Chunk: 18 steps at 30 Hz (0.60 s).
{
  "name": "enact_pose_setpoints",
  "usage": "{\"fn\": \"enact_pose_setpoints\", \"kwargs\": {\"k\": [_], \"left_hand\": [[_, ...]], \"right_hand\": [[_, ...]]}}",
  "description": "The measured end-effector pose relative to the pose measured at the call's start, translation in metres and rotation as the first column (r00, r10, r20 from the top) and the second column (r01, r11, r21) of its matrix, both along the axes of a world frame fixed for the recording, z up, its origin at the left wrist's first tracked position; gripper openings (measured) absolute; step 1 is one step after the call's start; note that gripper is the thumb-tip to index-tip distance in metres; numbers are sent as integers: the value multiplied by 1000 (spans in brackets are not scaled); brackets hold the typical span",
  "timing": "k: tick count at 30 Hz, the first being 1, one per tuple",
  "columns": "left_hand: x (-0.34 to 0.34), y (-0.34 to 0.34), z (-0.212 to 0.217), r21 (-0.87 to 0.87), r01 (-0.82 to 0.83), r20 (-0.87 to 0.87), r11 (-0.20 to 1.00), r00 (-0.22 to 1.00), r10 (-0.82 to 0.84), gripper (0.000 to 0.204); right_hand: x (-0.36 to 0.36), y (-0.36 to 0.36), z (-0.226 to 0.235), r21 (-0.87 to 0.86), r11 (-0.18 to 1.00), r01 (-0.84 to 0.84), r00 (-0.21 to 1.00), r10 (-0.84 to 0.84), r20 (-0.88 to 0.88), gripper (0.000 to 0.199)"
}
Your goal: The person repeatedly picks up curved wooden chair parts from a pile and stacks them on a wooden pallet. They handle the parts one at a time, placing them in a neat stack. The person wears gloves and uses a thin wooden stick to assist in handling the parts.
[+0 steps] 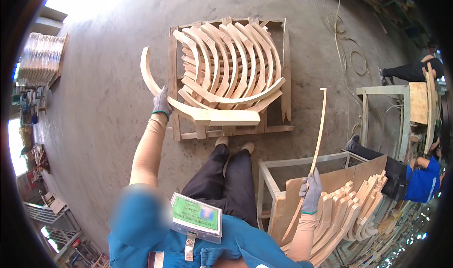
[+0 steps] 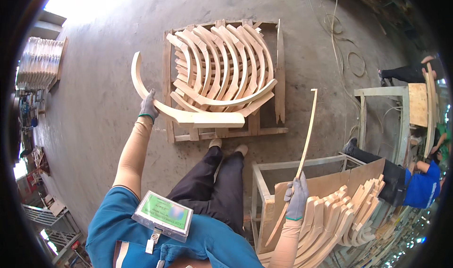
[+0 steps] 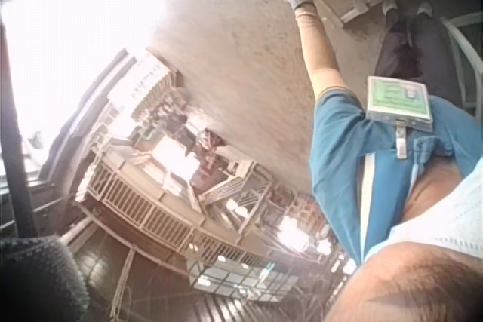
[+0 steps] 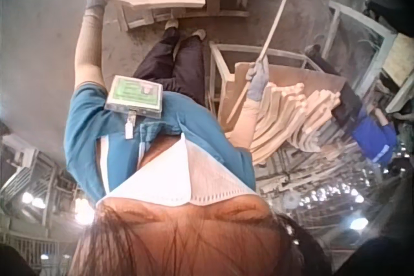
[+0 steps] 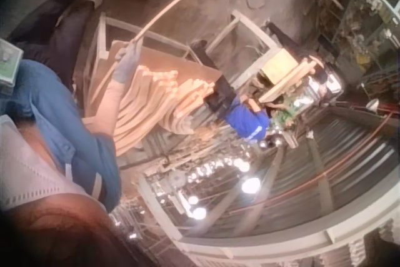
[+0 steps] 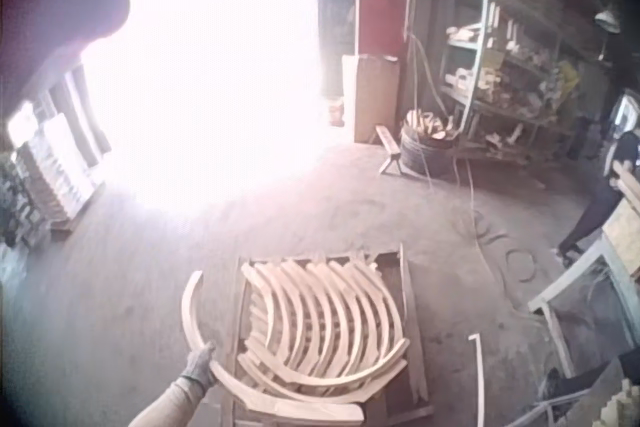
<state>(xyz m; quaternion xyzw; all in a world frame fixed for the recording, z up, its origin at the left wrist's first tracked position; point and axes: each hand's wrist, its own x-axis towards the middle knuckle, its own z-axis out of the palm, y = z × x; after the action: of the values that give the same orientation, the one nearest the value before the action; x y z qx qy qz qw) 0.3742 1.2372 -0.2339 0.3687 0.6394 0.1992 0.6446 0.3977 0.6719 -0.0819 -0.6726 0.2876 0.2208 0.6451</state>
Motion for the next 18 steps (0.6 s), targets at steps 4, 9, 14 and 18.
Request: {"fn": "enact_pose_setpoints", "kwargs": {"k": [4, 9, 14, 18], "left_hand": [[26, -28, -39, -144, -70, 21, 987, 997, 74, 54], [50, -53, -105, 107, 23, 162, 994, 986, -41, 47], [113, -16, -110, 91, 205, 180, 974, 959, -219, 40], [200, -24, -73, 339, 745, -133, 575, 643, -755, 43]], "right_hand": [[28, 3, -27, -52, 998, -41, 998, 39, -42, 43], [79, 4, -55, -54, 994, -98, 993, 94, -75, 44], [111, -10, -73, -73, 990, -120, 983, 109, -148, 44], [110, -25, -90, -93, 995, -46, 987, 30, -159, 45]]}}
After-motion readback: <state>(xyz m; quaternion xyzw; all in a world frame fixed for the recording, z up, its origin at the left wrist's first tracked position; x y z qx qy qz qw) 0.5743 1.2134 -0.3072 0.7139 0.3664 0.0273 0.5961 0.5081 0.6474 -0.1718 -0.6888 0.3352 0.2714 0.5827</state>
